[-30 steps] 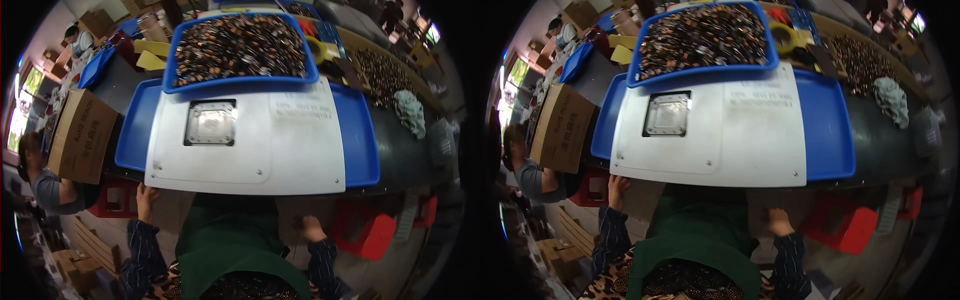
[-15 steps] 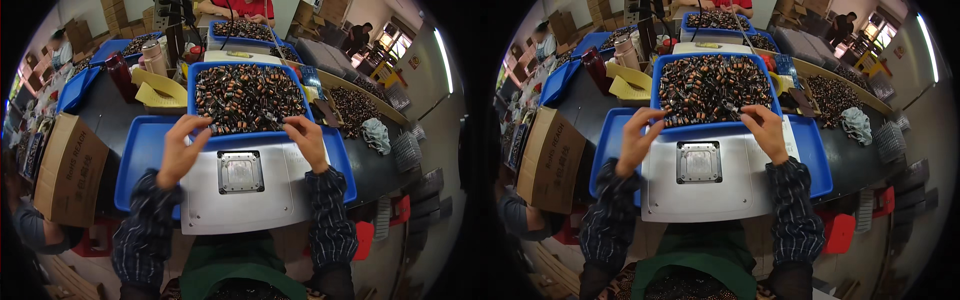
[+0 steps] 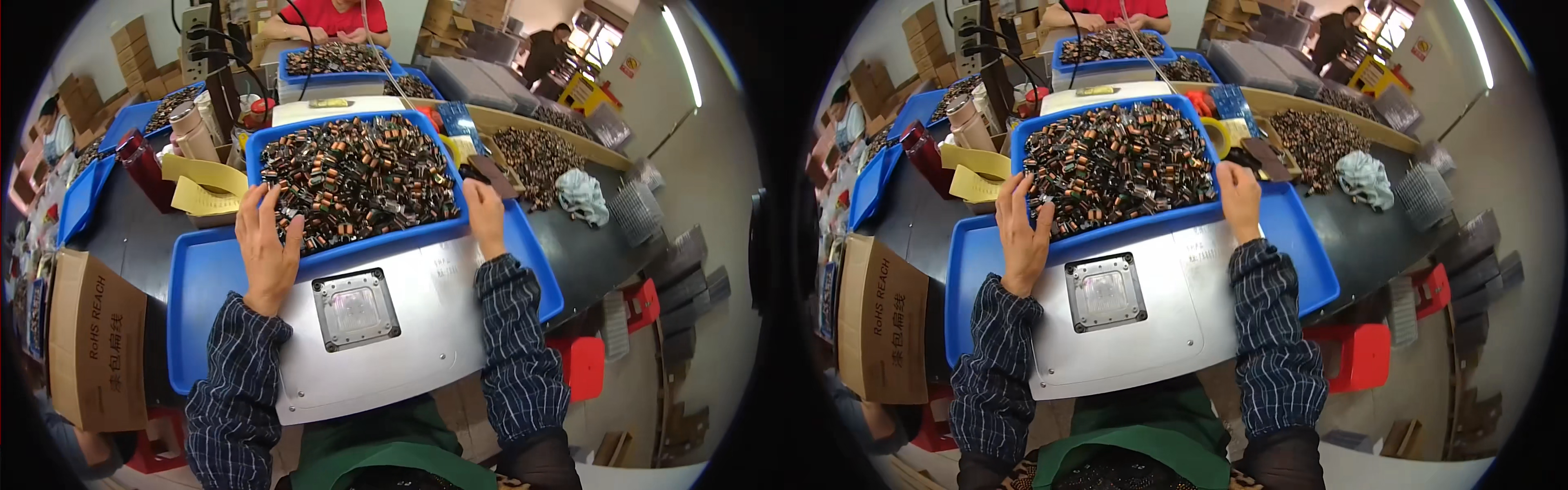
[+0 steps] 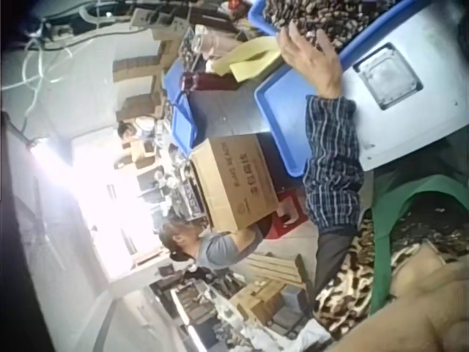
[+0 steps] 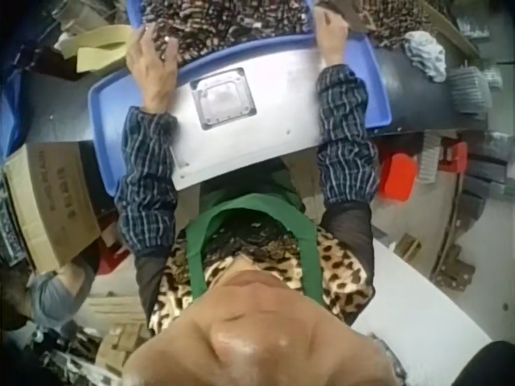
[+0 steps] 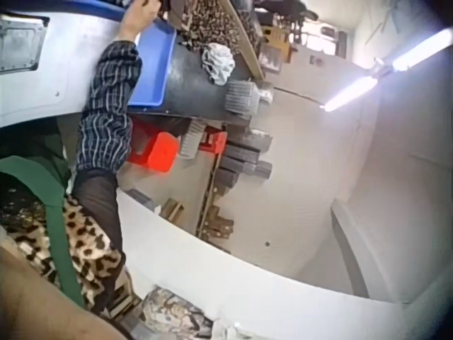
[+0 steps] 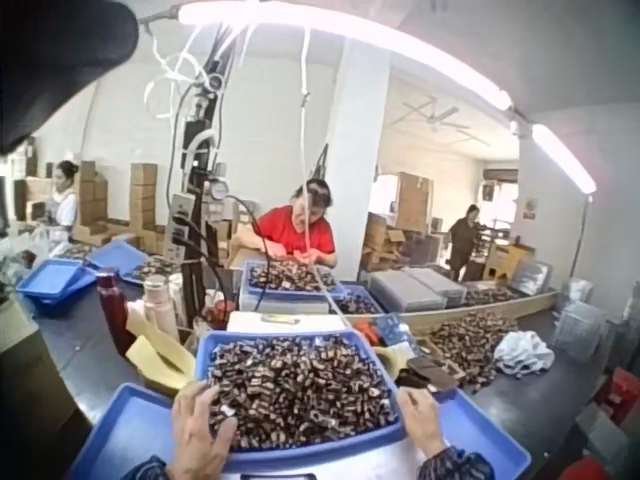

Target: Sorting and placing small electronic components into a metal assembly fixture at a manual production station.

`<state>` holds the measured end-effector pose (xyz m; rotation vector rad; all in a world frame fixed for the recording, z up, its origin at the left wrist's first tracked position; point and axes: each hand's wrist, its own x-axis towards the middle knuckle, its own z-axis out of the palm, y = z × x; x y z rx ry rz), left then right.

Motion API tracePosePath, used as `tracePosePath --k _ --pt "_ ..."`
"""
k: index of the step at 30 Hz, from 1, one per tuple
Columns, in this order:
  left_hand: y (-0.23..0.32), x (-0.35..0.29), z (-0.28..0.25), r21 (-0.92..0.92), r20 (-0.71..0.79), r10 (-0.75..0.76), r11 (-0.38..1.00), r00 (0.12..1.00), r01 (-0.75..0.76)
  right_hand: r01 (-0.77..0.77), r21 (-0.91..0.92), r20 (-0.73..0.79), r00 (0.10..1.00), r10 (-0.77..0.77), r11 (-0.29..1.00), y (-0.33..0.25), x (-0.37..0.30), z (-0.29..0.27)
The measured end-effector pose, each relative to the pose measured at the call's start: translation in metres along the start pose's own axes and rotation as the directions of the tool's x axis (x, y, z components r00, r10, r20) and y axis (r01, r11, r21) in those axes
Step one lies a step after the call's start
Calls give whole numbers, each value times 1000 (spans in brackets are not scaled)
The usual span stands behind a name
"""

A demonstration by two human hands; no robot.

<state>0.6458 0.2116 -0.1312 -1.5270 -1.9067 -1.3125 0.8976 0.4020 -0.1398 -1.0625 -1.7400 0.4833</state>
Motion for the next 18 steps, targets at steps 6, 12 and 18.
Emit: tracePosePath --k 6,12,18 --pt "3 5 0 91 -29 53 995 998 -50 43 -68 33 999 -41 997 1 -5 3" --pt "-4 4 1 166 -79 33 986 996 -19 116 -106 24 993 -114 988 -3 -14 -4" --pt "-3 9 0 255 -32 25 967 999 -16 268 -191 112 962 -250 944 -11 -10 -8"
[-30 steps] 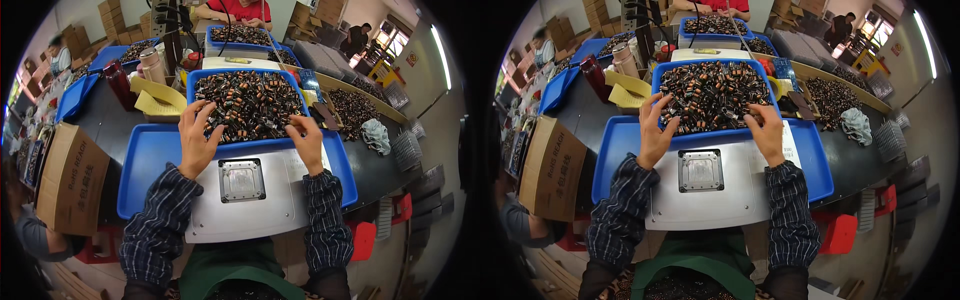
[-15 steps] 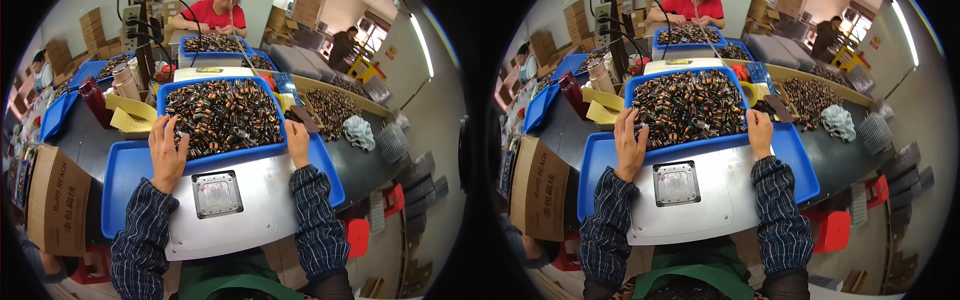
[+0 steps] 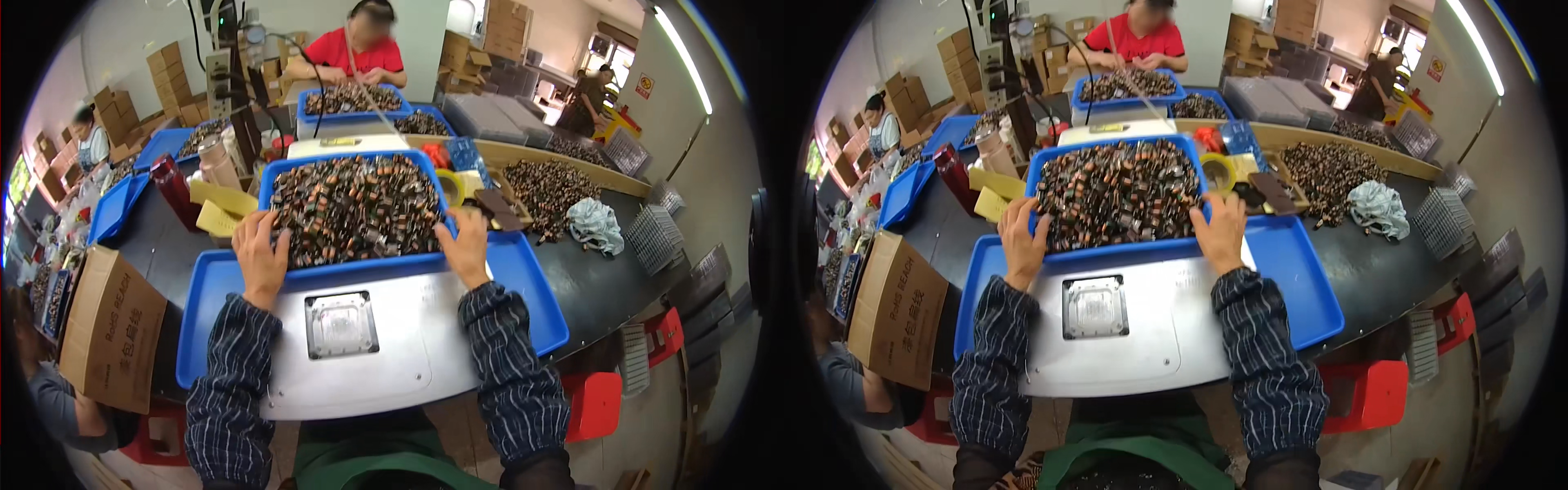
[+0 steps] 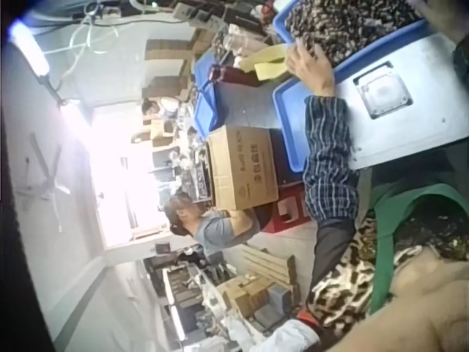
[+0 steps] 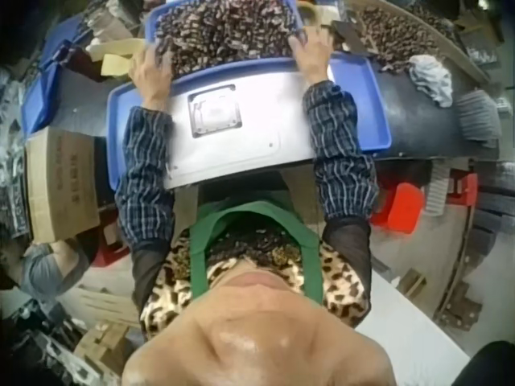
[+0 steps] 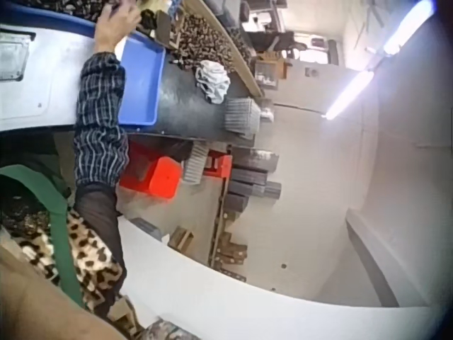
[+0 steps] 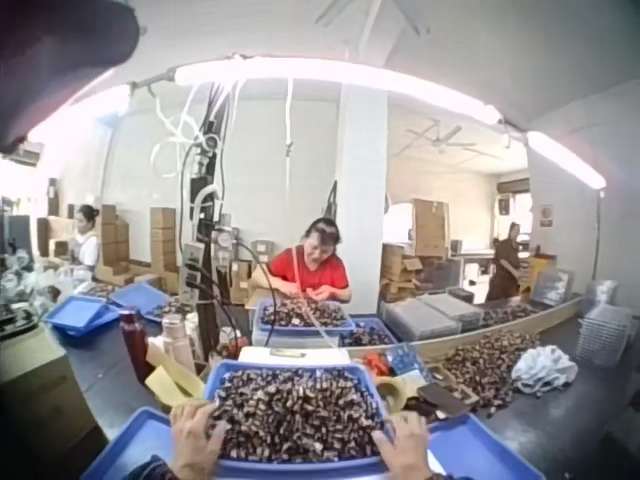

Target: Sorting and placing small electronic components into a metal assembly fixture at a manual production station.

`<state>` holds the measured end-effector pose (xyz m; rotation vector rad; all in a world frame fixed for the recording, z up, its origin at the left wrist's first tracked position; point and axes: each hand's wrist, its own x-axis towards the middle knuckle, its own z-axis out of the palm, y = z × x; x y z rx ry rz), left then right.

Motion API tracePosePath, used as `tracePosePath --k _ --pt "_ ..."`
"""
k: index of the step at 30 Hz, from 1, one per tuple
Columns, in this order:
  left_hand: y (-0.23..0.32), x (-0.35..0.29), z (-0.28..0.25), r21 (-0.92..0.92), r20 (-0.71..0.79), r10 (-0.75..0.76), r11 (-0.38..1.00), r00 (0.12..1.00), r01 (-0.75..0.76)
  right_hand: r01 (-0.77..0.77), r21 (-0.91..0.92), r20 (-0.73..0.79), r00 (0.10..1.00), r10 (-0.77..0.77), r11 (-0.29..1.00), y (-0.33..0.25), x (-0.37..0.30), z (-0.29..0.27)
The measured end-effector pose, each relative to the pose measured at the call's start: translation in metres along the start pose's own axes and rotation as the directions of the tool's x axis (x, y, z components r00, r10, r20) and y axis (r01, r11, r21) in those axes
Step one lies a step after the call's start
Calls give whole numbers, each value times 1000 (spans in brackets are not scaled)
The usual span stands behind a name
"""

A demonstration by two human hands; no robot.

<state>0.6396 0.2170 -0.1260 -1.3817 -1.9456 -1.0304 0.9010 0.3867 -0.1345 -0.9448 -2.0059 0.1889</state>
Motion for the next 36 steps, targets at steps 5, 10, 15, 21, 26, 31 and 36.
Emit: tracePosePath --k 5,10,15,21,26,31,36 --pt "25 12 6 -222 61 74 973 995 -59 206 229 -15 978 -208 951 -35 16 9" --pt "28 -2 13 -278 143 110 958 984 -66 193 216 168 958 -231 957 -48 7 19" --pt "22 -2 11 -284 126 91 957 988 -52 355 3 123 928 -353 935 -64 12 15" --pt "21 -4 11 -233 64 141 965 988 -122 351 -142 190 927 -322 926 -61 12 18" --pt "25 -4 7 -276 73 80 959 994 -57 379 -252 176 923 -343 891 -63 12 15" --pt "23 -6 9 -243 84 -19 969 996 39 314 -140 113 947 -300 939 -53 11 14" --pt "18 -7 7 -268 104 -23 962 994 50 199 182 84 972 -217 963 -55 10 12"
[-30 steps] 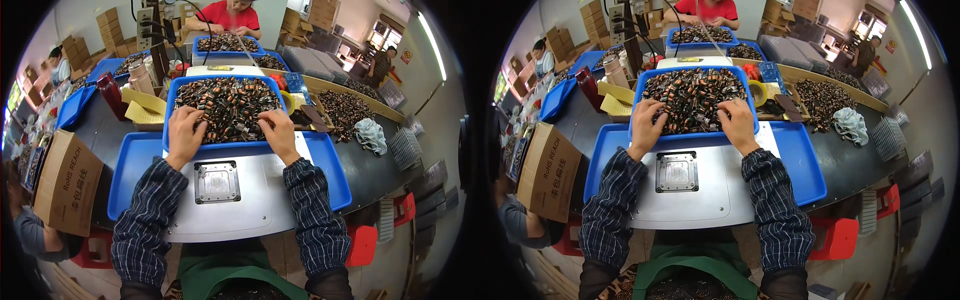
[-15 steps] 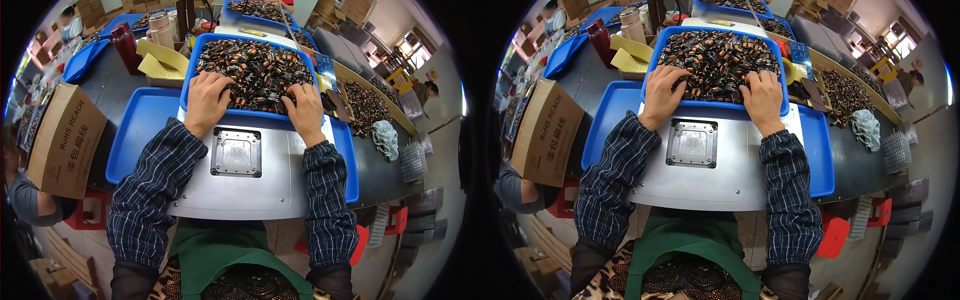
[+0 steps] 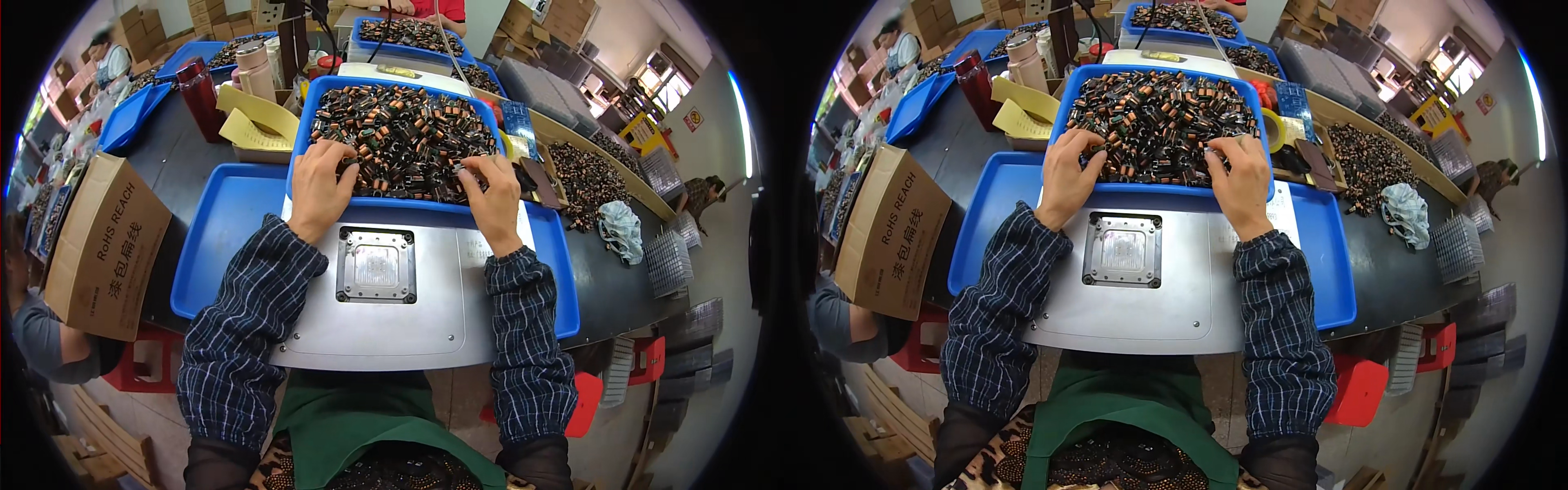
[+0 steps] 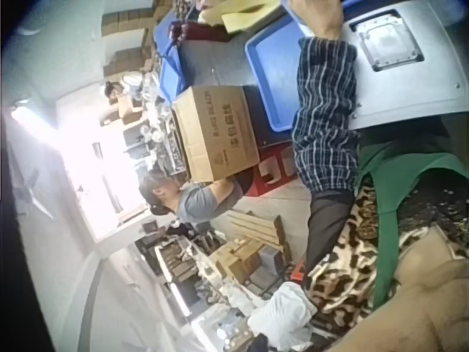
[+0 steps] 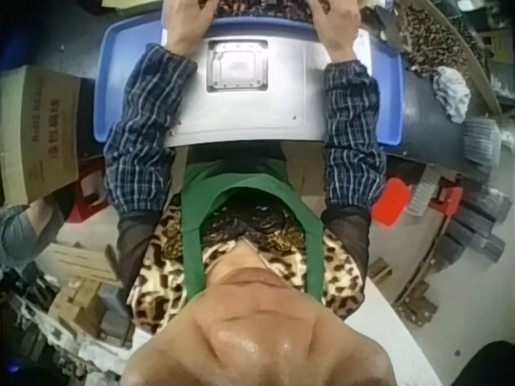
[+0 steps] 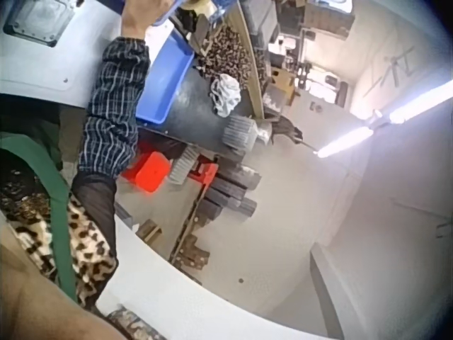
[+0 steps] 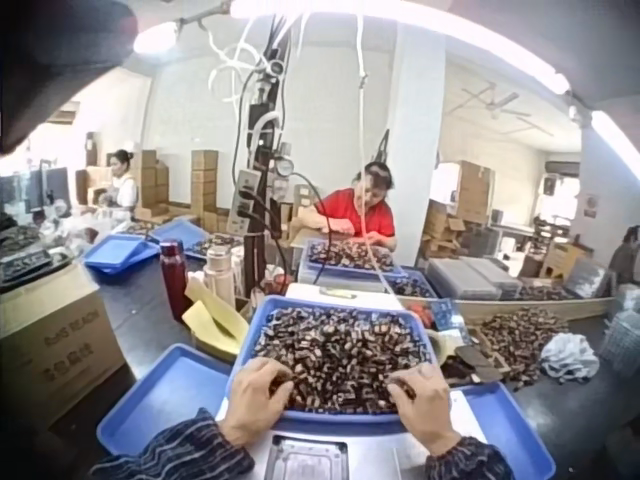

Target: Sorting and placing small electronic components into a metal assembly fixture at a manual production station.

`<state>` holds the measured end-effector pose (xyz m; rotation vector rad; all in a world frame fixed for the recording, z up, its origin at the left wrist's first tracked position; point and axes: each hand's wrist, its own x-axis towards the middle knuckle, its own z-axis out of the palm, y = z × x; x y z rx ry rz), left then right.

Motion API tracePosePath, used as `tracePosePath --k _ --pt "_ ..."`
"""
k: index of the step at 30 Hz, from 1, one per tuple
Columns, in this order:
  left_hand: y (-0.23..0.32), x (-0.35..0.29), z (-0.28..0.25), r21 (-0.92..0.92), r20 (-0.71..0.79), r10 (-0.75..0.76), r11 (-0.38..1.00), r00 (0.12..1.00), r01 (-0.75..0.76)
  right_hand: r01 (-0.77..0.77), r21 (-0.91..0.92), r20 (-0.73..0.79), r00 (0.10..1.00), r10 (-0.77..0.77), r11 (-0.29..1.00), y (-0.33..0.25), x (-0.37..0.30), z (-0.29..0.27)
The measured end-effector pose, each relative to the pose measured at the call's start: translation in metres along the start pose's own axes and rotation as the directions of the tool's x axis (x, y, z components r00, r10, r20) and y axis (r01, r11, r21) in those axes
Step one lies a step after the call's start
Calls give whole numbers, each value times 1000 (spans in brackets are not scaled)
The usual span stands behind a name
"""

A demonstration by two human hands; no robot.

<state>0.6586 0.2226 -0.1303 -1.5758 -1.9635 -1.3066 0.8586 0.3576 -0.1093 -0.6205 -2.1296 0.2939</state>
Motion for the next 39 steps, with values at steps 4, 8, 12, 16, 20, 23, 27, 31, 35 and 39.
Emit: tracePosePath --k 4,8,12,16,20,23,27,31,35,39 --pt "-1 1 -1 -58 -57 -29 998 998 25 171 -102 161 975 -154 980 -9 -3 5" --pt "6 0 -4 -72 -115 -27 997 993 19 36 -54 275 961 -20 998 -18 -3 2" --pt "9 -10 -7 -396 -45 -231 897 972 195 -74 60 250 966 56 995 -17 -6 1" --pt "18 -30 -19 -667 112 -349 668 931 331 -422 557 447 878 170 715 -44 -14 -7" --pt "29 -42 -27 -638 317 -296 636 901 434 -291 482 571 819 -45 827 -60 -39 6" --pt "25 -45 -25 -618 326 -270 664 906 420 -323 436 628 778 -26 840 -68 -45 13" --pt "27 -46 -29 -580 362 -271 684 892 443 -142 413 576 806 -137 899 -74 -51 15" --pt "29 -46 -30 -569 354 -273 696 895 438 0 392 527 820 -225 920 -74 -54 15" --pt "30 -46 -30 -535 372 -268 720 889 441 5 373 547 807 -224 928 -75 -51 13" --pt "30 -46 -30 -531 359 -253 736 898 419 109 379 508 805 -305 919 -74 -50 15"
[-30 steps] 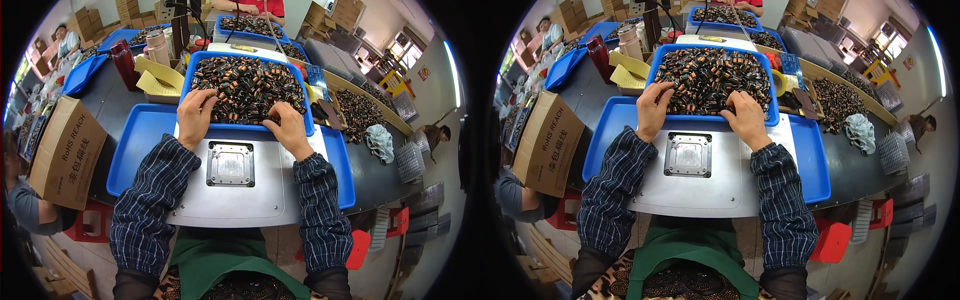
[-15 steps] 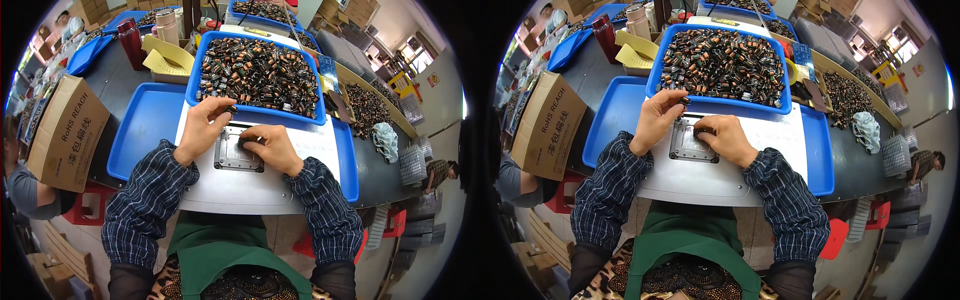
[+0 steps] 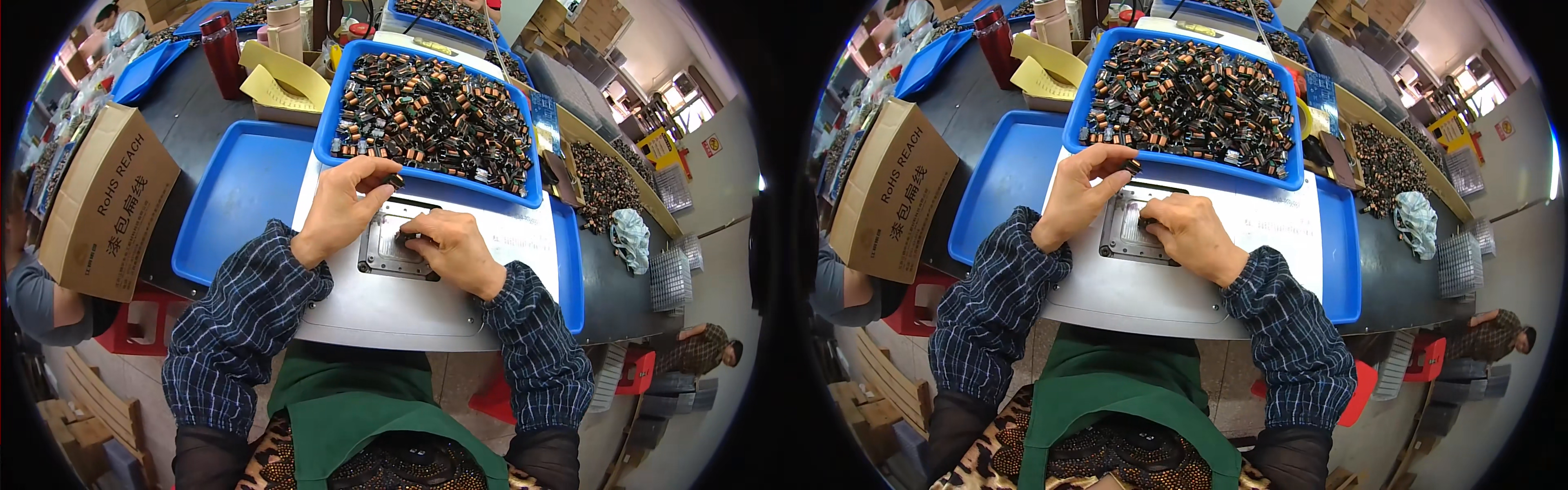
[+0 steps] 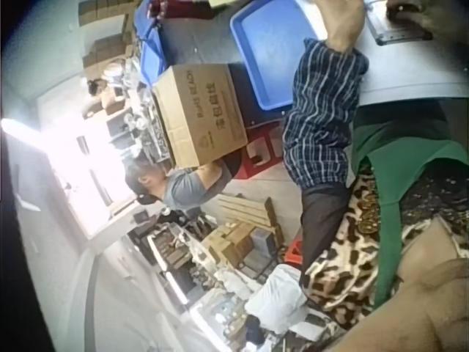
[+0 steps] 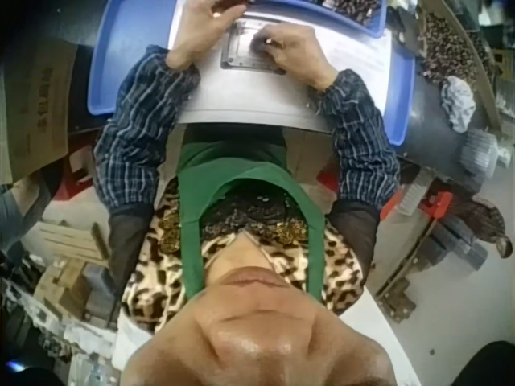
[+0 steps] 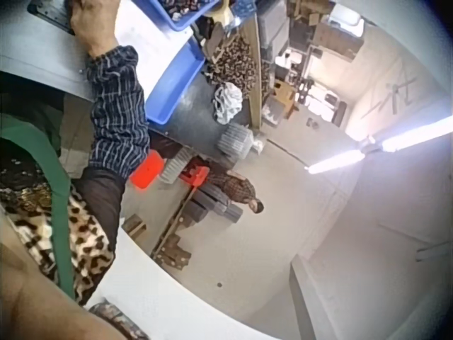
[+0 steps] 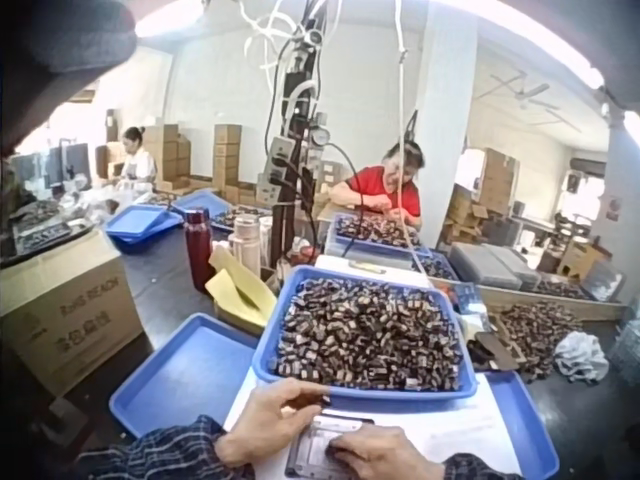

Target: Sorting and placing small electronic components into a metal assembly fixture at a manual production station.

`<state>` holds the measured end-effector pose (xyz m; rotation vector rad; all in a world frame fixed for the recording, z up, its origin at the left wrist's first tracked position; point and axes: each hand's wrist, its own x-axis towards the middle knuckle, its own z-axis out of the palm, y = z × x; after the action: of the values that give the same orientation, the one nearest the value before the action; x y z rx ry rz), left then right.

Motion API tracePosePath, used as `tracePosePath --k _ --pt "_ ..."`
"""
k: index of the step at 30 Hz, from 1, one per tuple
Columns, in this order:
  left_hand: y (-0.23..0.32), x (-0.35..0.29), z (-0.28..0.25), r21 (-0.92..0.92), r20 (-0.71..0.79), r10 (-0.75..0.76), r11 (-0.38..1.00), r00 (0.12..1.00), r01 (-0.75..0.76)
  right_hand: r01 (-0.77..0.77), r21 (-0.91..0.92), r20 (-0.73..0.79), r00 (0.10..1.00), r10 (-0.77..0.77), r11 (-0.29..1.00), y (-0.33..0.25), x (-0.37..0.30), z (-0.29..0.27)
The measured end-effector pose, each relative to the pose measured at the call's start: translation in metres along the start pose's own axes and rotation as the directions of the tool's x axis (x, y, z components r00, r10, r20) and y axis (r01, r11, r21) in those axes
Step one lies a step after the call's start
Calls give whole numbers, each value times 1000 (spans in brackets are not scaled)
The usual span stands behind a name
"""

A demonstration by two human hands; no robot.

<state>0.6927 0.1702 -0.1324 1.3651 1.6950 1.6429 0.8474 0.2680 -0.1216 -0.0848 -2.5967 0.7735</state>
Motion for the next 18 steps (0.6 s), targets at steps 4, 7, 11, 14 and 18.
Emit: tracePosePath --k 4,7,11,14,18 --pt "5 1 2 26 4 7 1000 1000 -7 115 -120 -8 993 -117 986 4 -3 5" --pt "5 -1 2 61 1 27 998 1000 -27 199 -326 59 980 -190 924 -5 -3 6" --pt "4 -6 4 177 36 146 973 989 -150 225 -457 22 970 -242 861 -7 -7 13" --pt "9 -13 2 276 91 109 952 990 -130 178 -295 -54 978 -203 939 0 -6 3" --pt "9 -20 6 168 87 64 983 994 -77 -123 277 -247 949 194 953 3 -6 -25"
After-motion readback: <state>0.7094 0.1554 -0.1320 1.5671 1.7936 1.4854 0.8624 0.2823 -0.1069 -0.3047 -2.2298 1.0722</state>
